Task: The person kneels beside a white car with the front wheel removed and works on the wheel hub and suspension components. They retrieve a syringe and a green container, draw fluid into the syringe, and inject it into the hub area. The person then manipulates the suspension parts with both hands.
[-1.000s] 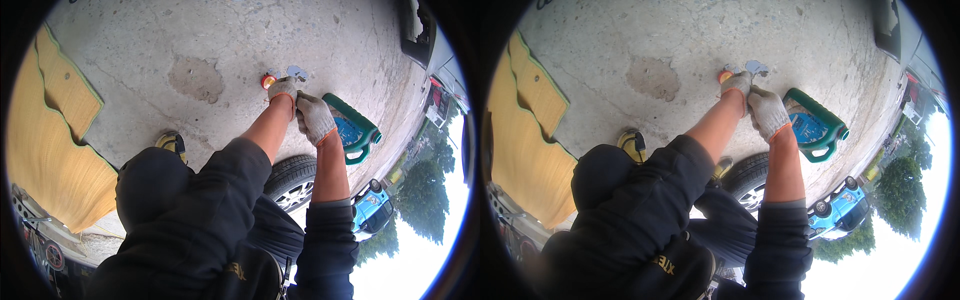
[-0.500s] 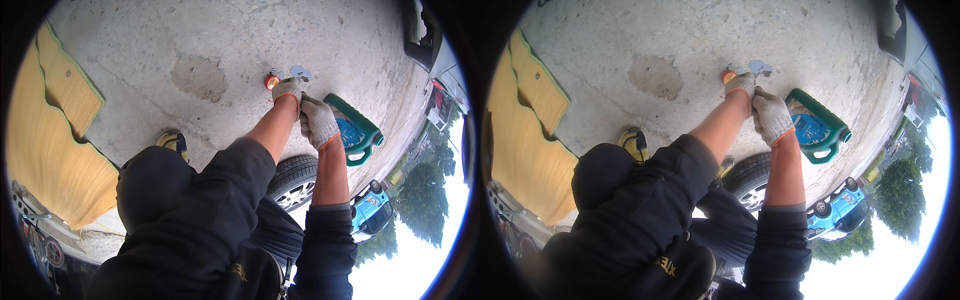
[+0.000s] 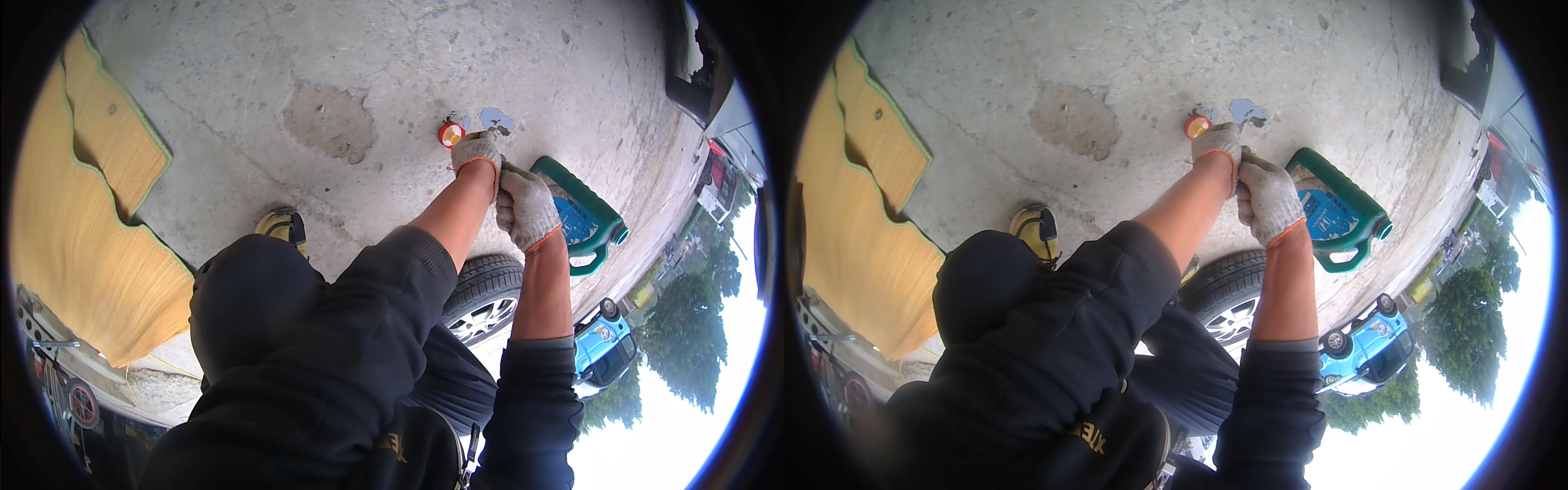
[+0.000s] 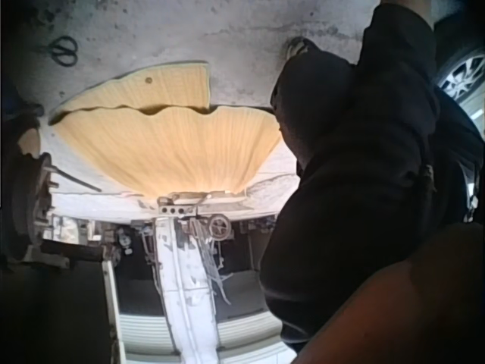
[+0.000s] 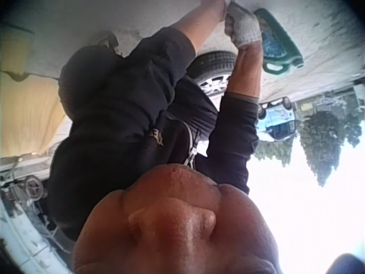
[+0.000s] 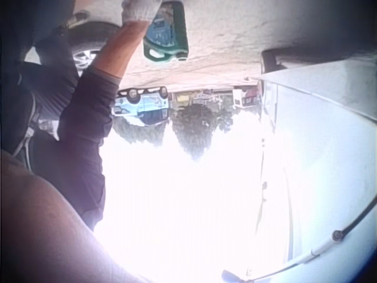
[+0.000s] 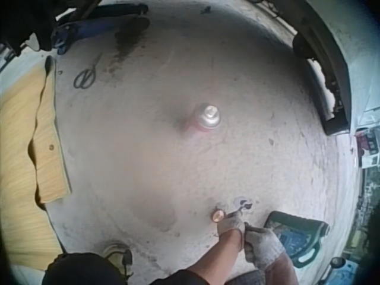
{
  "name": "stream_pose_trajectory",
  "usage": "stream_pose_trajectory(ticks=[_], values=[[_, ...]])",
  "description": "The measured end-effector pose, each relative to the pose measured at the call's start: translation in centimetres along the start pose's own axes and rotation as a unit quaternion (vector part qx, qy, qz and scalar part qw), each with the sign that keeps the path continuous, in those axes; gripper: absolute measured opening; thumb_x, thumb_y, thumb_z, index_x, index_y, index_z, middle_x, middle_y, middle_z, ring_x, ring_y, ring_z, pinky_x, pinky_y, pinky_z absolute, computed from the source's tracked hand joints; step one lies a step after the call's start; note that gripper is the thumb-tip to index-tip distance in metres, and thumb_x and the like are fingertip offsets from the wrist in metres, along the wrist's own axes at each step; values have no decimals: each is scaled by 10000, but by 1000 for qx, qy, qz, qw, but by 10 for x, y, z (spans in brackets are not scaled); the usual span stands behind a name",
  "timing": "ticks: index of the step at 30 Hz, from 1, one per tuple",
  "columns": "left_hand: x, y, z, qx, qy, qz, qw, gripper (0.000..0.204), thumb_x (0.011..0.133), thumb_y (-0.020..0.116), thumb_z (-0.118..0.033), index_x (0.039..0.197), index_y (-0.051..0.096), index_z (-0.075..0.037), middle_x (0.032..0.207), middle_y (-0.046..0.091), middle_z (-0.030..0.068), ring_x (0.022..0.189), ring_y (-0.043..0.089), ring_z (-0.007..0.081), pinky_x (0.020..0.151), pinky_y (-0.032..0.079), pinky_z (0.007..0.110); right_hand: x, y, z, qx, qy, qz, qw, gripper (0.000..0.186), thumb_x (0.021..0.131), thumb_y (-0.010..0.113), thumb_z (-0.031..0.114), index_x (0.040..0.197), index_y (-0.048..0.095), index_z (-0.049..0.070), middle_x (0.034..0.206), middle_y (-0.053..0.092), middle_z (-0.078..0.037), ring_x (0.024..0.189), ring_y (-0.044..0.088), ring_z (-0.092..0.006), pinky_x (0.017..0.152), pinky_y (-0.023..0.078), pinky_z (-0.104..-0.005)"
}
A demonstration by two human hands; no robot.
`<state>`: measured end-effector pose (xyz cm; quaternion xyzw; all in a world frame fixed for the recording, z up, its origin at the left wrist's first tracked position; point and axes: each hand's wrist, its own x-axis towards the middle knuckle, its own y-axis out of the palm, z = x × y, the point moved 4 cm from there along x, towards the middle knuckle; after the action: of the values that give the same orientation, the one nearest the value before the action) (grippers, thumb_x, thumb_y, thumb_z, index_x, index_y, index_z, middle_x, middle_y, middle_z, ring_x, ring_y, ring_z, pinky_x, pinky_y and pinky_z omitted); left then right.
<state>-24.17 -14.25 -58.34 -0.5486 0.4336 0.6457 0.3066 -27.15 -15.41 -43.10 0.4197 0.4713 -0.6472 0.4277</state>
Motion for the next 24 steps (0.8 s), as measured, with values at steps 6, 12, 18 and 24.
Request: stream_pose_trajectory(ticks=[6, 12, 18, 24], values=[[-7, 0, -2, -18, 1, -37, 999, 259, 961, 704, -268, 1105, 766, -62, 998, 791, 109, 833, 724, 257, 746, 554, 402, -3, -1, 0, 9, 8, 13, 1000, 136, 1017, 556, 156, 1081, 674, 131, 628, 383, 88, 453, 279, -44, 423, 226, -240], [2, 1, -1, -13, 32, -23, 999, 266, 970, 702, -276, 1099, 789, -61, 1006, 803, 111, 840, 723, 244, 757, 551, 394, -4, 0, 1, 12, 7, 20, 1000, 142, 1016, 555, 149, 1089, 675, 131, 627, 385, 87, 451, 286, -44, 418, 232, -239], [12, 3, -6, 103, 63, -17, 993, 325, 1010, 608, -295, 1170, 767, -60, 1108, 801, 114, 966, 746, 255, 827, 559, 388, -5, 4, 5, 23, 2, 12, 1000, 137, 1019, 551, 143, 1080, 671, 120, 630, 387, 84, 449, 284, -47, 417, 230, -243], [29, 6, -4, 96, 41, -10, 994, 363, 1005, 573, -313, 1173, 758, -49, 1149, 798, 134, 1010, 753, 285, 849, 566, 390, -3, 8, 7, 29, -1, 14, 999, 109, 1024, 552, 141, 1053, 655, 122, 630, 386, 85, 449, 281, -47, 417, 225, -252]])
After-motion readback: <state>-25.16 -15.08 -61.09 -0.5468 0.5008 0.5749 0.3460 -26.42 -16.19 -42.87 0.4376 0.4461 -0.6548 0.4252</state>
